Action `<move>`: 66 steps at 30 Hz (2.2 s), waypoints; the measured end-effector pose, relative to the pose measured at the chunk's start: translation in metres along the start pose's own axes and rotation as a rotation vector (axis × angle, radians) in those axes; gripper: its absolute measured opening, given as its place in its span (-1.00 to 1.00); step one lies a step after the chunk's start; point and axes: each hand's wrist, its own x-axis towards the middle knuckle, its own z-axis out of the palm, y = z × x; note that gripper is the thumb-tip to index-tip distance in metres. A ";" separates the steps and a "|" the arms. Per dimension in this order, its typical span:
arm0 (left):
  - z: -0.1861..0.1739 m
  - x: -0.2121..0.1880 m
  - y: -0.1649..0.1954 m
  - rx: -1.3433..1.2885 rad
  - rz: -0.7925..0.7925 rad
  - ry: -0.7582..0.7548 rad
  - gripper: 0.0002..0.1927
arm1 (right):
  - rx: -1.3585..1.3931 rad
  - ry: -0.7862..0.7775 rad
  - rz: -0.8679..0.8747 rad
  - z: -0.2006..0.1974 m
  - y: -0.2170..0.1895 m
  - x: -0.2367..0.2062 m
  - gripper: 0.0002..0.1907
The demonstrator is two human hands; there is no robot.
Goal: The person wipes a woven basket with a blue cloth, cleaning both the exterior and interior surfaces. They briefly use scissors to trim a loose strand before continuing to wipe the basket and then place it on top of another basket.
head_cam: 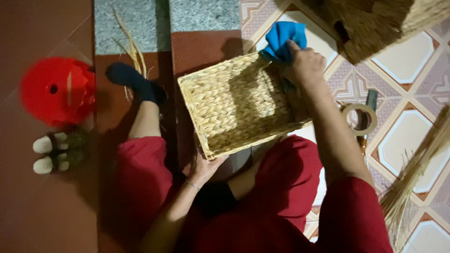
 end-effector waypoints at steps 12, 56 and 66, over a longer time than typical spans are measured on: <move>-0.043 -0.016 0.006 -0.419 -0.266 -0.231 0.17 | 0.517 -0.398 0.409 -0.066 0.065 -0.188 -0.31; 0.060 0.065 0.183 -0.184 -0.232 -0.461 0.02 | 0.654 0.879 1.089 0.092 0.089 -0.513 -0.16; 0.267 0.089 0.222 0.063 -0.296 -0.734 0.03 | 0.683 0.873 1.136 0.093 0.099 -0.515 -0.19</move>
